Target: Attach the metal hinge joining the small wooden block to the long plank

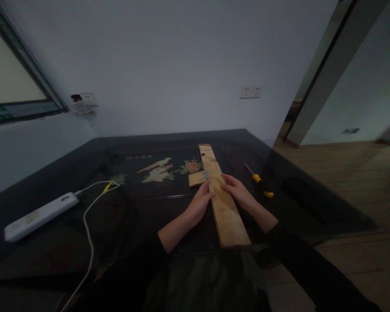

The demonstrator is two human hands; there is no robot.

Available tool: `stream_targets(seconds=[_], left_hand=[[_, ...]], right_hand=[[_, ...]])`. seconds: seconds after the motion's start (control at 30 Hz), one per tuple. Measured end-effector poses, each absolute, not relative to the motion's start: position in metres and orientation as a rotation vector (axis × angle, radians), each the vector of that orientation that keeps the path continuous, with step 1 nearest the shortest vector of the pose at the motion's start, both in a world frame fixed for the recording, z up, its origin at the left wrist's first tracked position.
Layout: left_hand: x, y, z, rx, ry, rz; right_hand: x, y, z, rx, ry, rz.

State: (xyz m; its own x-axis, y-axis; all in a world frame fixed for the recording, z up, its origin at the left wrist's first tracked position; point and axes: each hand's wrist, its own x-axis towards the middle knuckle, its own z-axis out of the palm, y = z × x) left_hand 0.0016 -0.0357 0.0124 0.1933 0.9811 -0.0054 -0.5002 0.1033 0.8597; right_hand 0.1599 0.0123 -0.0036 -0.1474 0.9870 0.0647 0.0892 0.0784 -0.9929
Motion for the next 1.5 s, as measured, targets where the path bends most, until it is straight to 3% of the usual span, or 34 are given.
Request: stream_targets(seconds=[0.53,1.2,1.37,1.5], left_hand=[[-0.039,-0.067,0.018,0.827,0.798,1.252],[-0.073,-0.094,0.027,1.122,0.92,1.202],[-0.08,-0.057,0.054,1.184,0.876,1.334],[-0.079,-0.002,0.043,1.425,1.014,1.469]], right_hand=[[0.125,-0.004,0.0,-1.098,-1.465,1.347],[0.134,-0.017,0.03,-1.112,-1.629,1.226],[0.121,0.001,0.067,-0.891,-1.653,1.119],[0.088,0.029,0.068,-0.893,-1.828,0.916]])
